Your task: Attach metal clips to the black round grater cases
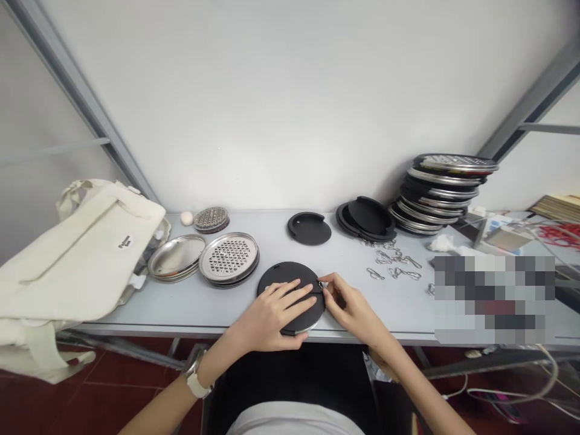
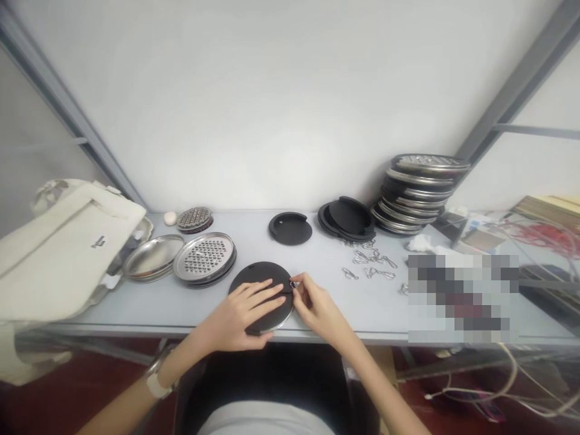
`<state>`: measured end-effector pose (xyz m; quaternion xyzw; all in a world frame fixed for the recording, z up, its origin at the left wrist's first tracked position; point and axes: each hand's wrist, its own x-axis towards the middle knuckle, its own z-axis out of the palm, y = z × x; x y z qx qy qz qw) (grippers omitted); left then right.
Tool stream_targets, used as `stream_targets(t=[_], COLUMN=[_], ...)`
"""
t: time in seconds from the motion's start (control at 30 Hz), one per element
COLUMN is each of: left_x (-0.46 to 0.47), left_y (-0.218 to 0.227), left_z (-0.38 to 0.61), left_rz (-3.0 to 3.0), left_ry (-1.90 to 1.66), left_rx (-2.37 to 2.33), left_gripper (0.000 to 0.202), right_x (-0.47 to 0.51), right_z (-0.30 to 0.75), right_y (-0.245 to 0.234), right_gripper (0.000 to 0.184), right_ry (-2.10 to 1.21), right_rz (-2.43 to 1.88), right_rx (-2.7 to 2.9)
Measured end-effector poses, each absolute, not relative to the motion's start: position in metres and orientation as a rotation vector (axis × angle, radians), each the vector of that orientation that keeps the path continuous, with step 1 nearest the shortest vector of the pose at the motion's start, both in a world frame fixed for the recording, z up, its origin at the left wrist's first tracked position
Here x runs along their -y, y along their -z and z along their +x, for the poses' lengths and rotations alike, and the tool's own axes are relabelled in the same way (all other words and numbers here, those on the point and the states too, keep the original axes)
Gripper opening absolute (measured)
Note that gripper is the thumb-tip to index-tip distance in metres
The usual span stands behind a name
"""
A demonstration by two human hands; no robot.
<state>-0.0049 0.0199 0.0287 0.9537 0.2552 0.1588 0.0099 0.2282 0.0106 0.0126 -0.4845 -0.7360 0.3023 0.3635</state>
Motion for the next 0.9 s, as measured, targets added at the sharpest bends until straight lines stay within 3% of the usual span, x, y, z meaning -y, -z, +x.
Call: stream_targets(t=[0.9], left_x=[-0.0169], left_y=[-0.0294], left_z=[-0.0047], left_rz=[2.986], left_ry=[-0.474], left_rx=[-0.822], left_gripper=[0.061], right_x=[-0.0094], right_z=[0.2299], right_y=[-0.0163], right_gripper=[0.025], right_ry=[-0.758], right_rz=[-1.282], right_rx=[1.859])
